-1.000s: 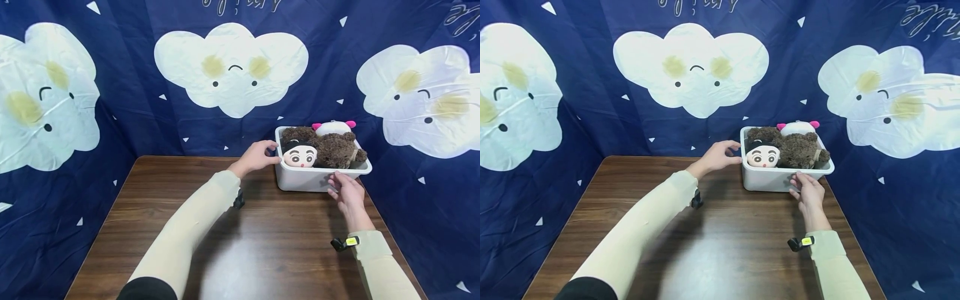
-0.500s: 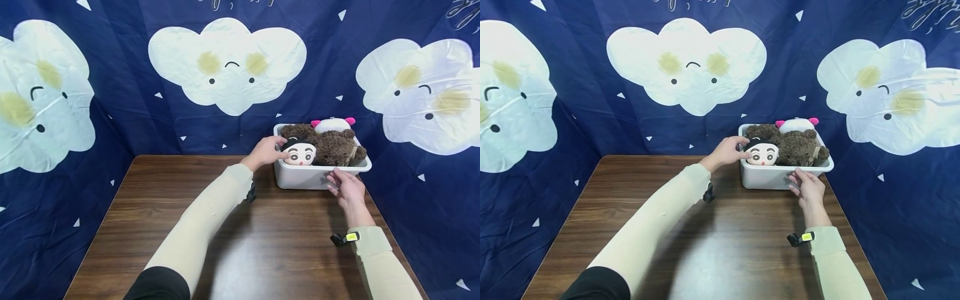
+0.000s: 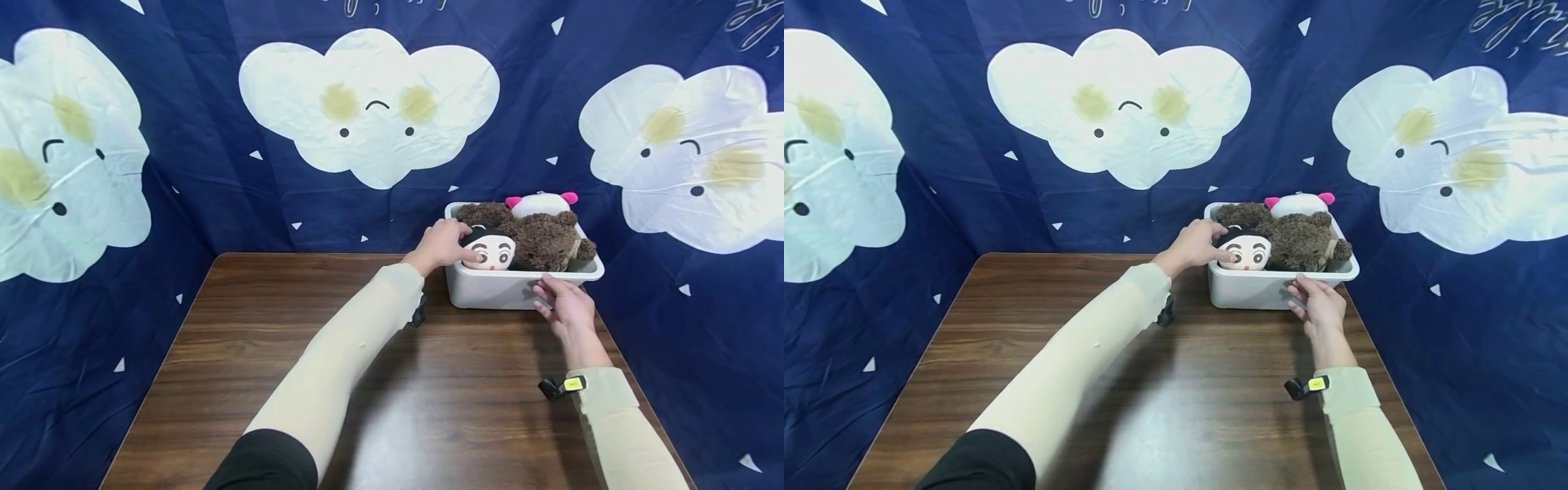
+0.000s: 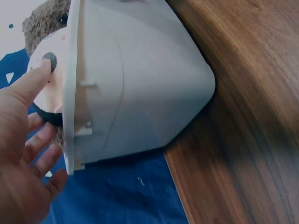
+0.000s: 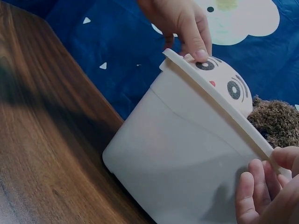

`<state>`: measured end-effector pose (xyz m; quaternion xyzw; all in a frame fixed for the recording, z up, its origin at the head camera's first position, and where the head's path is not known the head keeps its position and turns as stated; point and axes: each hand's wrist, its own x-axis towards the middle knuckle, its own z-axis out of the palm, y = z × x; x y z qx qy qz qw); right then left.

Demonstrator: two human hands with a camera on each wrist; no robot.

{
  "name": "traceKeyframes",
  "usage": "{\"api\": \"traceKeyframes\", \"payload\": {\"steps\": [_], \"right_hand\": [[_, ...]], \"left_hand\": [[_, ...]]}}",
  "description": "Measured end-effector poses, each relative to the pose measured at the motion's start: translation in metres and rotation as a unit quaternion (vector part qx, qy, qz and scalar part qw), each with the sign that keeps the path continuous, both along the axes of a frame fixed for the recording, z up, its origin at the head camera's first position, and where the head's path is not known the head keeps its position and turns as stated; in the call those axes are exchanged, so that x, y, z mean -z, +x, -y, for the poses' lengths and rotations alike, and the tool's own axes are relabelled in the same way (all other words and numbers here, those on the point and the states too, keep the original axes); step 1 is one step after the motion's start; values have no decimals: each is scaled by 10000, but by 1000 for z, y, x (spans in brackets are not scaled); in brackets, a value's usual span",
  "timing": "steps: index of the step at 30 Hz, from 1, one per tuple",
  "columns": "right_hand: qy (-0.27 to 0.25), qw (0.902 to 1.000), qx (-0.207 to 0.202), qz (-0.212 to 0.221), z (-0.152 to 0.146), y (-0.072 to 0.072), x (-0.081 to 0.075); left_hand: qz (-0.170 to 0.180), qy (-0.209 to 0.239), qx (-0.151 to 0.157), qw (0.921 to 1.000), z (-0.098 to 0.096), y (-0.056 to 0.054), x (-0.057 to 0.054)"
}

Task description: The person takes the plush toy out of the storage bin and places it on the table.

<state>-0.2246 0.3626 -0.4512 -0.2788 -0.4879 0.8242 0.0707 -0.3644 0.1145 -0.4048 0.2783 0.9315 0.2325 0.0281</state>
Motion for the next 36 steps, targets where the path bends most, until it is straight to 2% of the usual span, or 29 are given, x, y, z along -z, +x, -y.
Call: {"api": "traceKeyframes", "payload": {"steps": [3, 11, 18, 23, 27, 36], "right_hand": [[13, 10000, 46, 45, 2, -1, 0], [38, 9999, 92, 121, 8, -3, 2], [48, 9997, 210, 104, 10, -3, 1], [12, 9996, 249, 147, 10, -3, 0], [-15, 9994, 293, 208, 9, -3, -1], [-39, 9992, 313, 239, 2, 0, -2]], "left_hand": [[-91, 27, -13, 10000, -4, 4, -3], [-1, 355, 46, 9994, -7, 11, -5], [-227, 691, 100, 9973, -6, 13, -11], [-558, 962, 156, 9937, -6, 16, -23], [-871, 1175, 211, 9890, -5, 21, -36], [-944, 1674, 91, 9813, 5, 30, -62]]}}
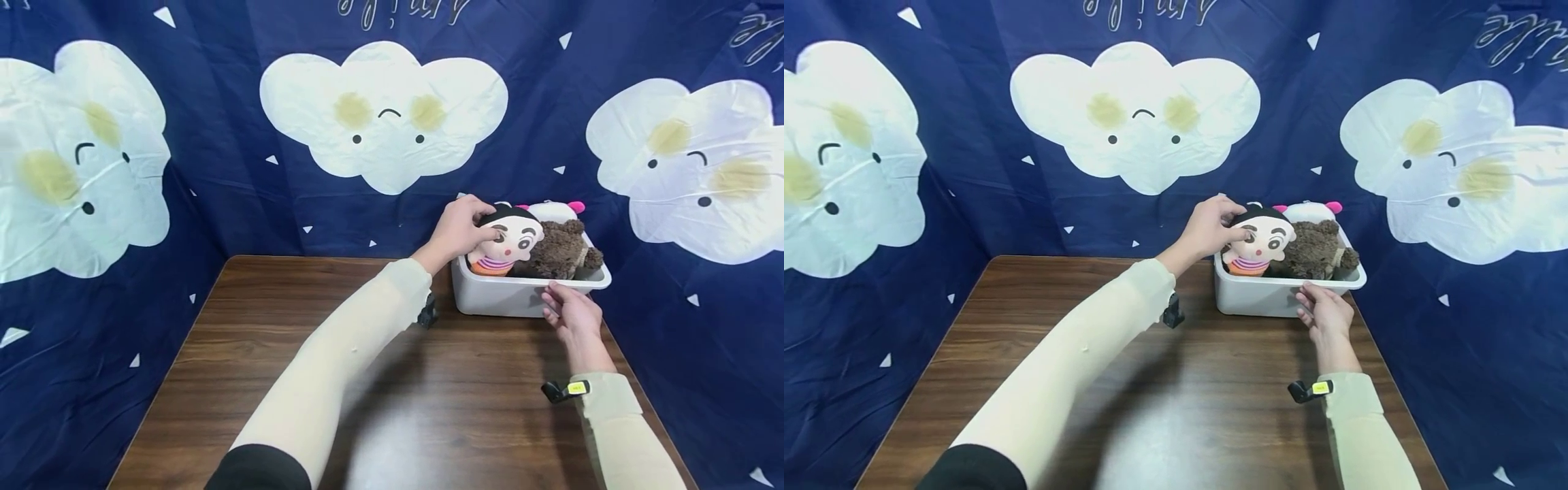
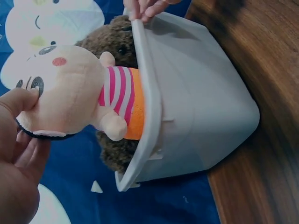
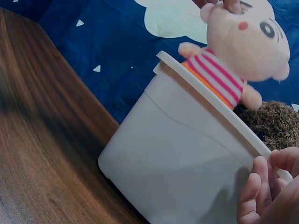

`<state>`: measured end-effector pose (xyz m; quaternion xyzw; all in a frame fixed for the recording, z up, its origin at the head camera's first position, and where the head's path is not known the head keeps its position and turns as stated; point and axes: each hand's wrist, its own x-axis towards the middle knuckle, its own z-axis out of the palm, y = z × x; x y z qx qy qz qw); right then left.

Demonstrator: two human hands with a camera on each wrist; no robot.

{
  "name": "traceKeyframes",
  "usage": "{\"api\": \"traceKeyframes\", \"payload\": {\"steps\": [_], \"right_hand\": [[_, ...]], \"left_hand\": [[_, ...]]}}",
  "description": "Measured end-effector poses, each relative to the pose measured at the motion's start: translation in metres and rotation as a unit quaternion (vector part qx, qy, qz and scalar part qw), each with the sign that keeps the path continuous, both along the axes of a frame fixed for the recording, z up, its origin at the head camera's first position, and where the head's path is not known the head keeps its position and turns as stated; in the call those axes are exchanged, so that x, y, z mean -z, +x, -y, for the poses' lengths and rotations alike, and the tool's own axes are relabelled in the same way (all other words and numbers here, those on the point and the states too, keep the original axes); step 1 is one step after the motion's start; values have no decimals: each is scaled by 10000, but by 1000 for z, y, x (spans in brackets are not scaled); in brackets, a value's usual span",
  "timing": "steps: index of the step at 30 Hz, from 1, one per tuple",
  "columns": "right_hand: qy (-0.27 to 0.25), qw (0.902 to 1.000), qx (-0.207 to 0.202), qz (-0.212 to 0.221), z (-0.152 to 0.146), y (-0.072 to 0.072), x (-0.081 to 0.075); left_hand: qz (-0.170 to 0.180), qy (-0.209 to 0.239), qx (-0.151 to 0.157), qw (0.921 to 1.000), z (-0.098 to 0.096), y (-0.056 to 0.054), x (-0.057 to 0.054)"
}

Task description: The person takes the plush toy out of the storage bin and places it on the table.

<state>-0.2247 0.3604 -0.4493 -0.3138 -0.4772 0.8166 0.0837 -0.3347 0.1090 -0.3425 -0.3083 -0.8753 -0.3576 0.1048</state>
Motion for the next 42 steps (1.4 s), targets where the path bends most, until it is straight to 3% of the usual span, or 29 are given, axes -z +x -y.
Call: {"api": "traceKeyframes", "payload": {"steps": [7, 13, 20, 25, 31, 35, 42], "right_hand": [[-46, 9999, 64, 76, 0, 1, -3], [-166, 9998, -14, 105, -3, 3, -4], [-163, 9998, -7, 117, -4, 3, -8], [-90, 9999, 25, 143, -4, 2, -8], [-82, 9998, 38, 170, -3, 2, -5], [-113, 9998, 57, 179, -2, 2, -4], [-77, 9998, 6, 192, -1, 2, -5]], "left_hand": [[50, 525, 63, 9986, 27, -1, -13], [-40, 668, -133, 9977, 52, -4, -16], [454, 877, -222, 9949, 94, -7, -24], [541, 794, -374, 9947, 131, -12, -28], [586, 950, -599, 9919, 185, -20, -16], [721, 1050, -1045, 9863, 224, -25, 0], [666, 792, -1852, 9772, 289, -34, 26]]}}
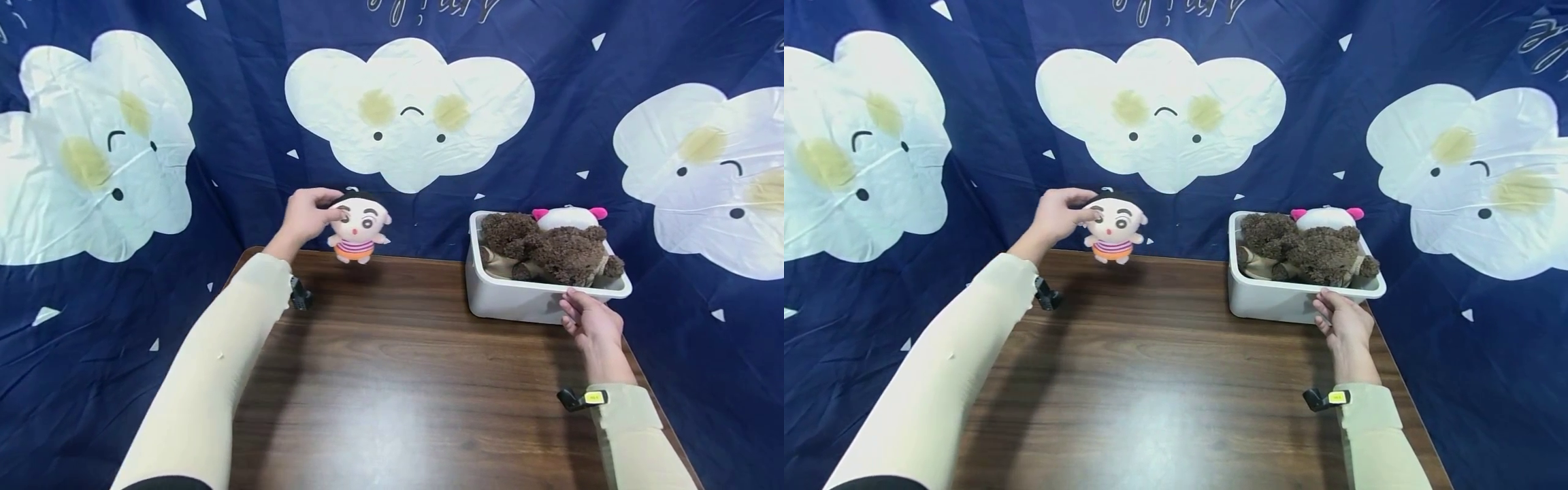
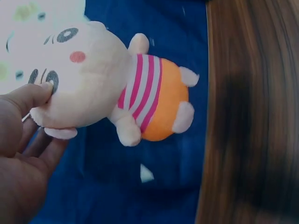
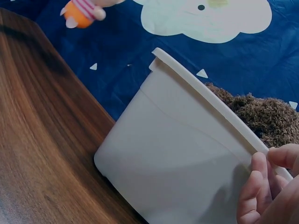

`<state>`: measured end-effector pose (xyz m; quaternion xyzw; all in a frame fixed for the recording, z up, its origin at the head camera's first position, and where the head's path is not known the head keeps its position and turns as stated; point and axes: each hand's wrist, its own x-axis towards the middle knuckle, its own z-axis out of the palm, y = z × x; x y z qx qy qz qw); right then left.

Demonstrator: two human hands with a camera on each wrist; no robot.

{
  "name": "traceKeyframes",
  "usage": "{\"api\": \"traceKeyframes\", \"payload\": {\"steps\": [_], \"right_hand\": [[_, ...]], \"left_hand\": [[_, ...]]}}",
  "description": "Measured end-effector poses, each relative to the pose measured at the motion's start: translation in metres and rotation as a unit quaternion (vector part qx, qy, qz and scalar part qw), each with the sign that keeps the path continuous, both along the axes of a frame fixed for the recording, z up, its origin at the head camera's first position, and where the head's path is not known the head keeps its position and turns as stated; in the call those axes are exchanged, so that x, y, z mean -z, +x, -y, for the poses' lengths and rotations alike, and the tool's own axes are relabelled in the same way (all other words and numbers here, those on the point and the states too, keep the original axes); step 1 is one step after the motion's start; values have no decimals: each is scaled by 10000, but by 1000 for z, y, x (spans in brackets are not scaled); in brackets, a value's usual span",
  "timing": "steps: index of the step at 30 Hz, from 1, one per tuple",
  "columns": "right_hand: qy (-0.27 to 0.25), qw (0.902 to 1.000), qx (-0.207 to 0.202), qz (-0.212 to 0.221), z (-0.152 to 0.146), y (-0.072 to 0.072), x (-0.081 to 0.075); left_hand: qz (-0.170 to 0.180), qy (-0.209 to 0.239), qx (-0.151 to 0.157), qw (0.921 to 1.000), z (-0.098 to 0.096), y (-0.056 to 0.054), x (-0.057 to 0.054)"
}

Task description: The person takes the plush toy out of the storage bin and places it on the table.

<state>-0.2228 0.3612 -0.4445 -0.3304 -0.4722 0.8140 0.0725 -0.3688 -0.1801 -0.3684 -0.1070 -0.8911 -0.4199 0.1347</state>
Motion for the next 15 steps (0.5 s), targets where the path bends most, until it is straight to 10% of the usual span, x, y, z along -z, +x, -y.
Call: {"api": "traceKeyframes", "payload": {"steps": [15], "right_hand": [[50, 9997, -172, -158, -2, -1, 2]], "left_hand": [[267, -294, -944, 9947, 94, -20, 42]]}}
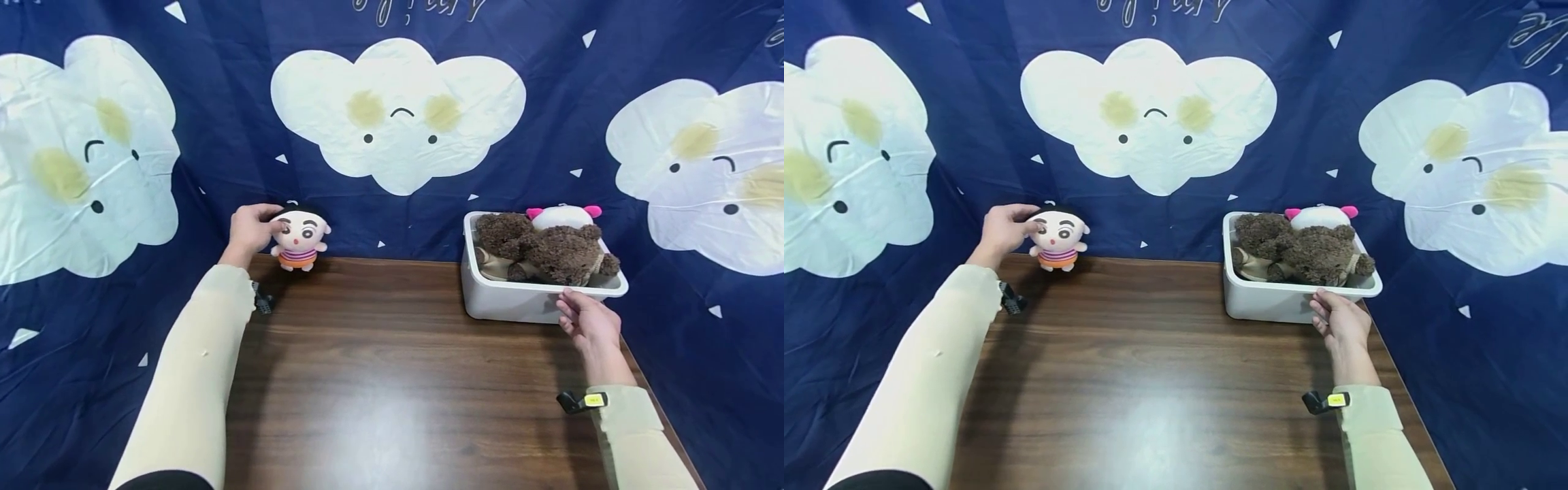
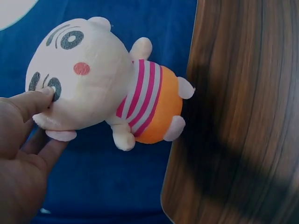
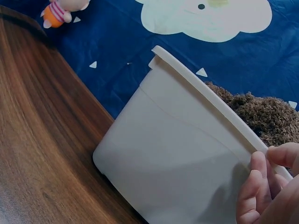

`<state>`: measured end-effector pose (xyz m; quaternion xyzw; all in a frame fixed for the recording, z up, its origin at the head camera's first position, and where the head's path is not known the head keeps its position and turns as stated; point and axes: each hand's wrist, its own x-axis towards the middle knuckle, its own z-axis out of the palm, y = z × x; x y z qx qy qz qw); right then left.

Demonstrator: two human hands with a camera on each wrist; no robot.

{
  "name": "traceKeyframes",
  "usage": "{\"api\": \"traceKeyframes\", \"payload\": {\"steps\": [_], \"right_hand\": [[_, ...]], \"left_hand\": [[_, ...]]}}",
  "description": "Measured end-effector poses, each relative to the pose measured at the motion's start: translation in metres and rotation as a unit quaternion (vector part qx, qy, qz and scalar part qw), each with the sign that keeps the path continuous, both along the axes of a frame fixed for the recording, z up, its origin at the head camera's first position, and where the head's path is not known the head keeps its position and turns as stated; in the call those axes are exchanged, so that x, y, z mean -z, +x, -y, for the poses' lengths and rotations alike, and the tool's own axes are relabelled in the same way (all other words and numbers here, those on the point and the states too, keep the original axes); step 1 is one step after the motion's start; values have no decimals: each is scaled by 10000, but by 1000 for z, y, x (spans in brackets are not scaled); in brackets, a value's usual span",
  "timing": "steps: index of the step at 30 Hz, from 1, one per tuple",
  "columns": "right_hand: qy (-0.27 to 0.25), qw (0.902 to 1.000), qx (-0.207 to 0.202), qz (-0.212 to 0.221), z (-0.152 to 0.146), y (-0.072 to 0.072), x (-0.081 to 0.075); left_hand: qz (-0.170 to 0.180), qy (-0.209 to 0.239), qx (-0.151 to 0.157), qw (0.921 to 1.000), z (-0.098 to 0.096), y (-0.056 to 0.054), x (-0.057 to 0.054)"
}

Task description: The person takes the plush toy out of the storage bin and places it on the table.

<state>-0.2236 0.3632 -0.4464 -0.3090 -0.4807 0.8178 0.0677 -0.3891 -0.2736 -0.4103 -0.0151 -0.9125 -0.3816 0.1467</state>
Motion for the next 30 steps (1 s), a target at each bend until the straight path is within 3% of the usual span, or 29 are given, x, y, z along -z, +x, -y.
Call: {"api": "traceKeyframes", "payload": {"steps": [8, 11, 20, 25, 30], "right_hand": [[24, 10000, -12, -4, 0, -1, 1], [41, 10000, -36, -25, 0, -2, 1], [6, 9999, -106, -113, 0, -2, 2], [7, 9999, -63, -117, -2, -1, 3], [17, 9999, -54, -111, -1, 0, 3]], "left_hand": [[430, 162, -640, 9969, 36, 4, 14], [570, 235, -740, 9953, 43, 3, 19], [695, 209, -959, 9927, 59, -5, 36], [786, 411, -1144, 9895, 60, -11, 44], [747, 204, -1280, 9888, 59, -15, 49]]}}
